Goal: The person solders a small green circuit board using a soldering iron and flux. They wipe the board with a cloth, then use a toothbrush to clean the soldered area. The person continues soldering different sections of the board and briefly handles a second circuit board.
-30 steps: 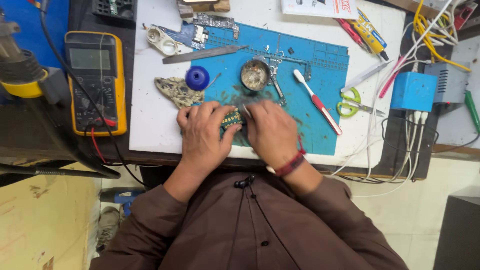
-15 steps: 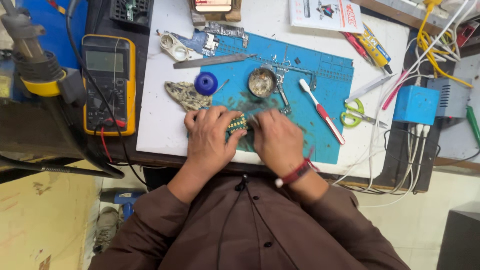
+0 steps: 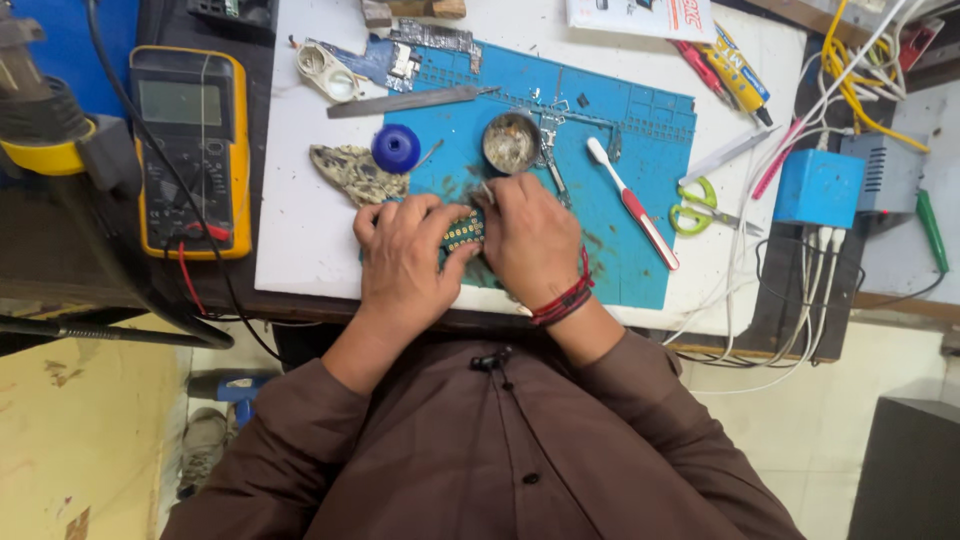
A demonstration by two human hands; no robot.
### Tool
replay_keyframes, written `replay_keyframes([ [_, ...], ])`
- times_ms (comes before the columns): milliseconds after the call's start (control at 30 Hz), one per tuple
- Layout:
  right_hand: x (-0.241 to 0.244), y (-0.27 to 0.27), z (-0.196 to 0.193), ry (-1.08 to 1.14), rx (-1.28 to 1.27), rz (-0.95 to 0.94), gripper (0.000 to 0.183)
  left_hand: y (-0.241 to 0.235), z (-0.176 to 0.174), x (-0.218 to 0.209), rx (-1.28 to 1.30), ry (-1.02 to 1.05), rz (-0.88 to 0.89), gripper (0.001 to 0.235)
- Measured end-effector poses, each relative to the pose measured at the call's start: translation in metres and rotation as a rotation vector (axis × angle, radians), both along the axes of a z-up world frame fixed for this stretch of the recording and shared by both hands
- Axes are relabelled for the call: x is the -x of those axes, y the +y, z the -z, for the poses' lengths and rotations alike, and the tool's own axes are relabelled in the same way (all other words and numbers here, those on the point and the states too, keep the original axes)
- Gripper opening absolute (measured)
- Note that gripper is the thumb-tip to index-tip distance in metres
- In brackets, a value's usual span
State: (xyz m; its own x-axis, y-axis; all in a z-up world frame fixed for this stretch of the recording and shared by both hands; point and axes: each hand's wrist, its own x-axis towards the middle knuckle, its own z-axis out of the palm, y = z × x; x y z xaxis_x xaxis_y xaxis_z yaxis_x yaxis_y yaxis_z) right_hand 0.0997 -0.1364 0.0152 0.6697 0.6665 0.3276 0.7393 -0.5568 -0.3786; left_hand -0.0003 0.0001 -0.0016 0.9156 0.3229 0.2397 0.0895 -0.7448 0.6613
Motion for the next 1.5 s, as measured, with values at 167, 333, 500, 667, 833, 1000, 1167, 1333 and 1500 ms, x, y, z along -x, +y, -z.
replay_keyframes([
  [167,0.014,-0.025,-0.011,0.075,0.105,-0.013,0.012,0.003,-0.006,-0.003,-0.01,-0.015,-0.004,0.036],
  [333,0.015,-0.054,-0.014,0.276,-0.024,-0.002,0.01,0.003,-0.005,-0.004,-0.031,0.001,0.013,0.036],
  [500,0.009,-0.042,-0.024,0.209,-0.182,0.065,0.011,0.002,-0.006,0.003,-0.03,-0.017,0.027,0.036],
  [667,0.002,-0.016,-0.025,0.094,-0.108,-0.023,0.024,0.0,-0.004,0.001,-0.079,-0.007,0.032,0.036],
  [833,0.013,-0.023,-0.018,0.125,0.102,-0.053,0.029,-0.001,-0.004,0.001,-0.074,-0.007,0.022,0.036],
  [1000,0.012,-0.055,-0.023,0.251,-0.072,-0.122,0.017,0.001,-0.006,-0.001,-0.067,-0.004,0.03,0.036],
  [1167,-0.009,-0.075,-0.033,0.193,-0.31,0.278,0.014,0.001,-0.004,0.003,-0.061,-0.035,0.024,0.037],
  [1333,-0.028,-0.093,-0.037,-0.05,-0.248,0.285,0.039,0.0,-0.005,0.002,-0.054,-0.033,0.016,0.04],
  [1500,-0.021,-0.102,-0.025,-0.054,-0.214,0.325,0.022,-0.001,-0.005,0.005,-0.044,-0.063,0.015,0.044],
])
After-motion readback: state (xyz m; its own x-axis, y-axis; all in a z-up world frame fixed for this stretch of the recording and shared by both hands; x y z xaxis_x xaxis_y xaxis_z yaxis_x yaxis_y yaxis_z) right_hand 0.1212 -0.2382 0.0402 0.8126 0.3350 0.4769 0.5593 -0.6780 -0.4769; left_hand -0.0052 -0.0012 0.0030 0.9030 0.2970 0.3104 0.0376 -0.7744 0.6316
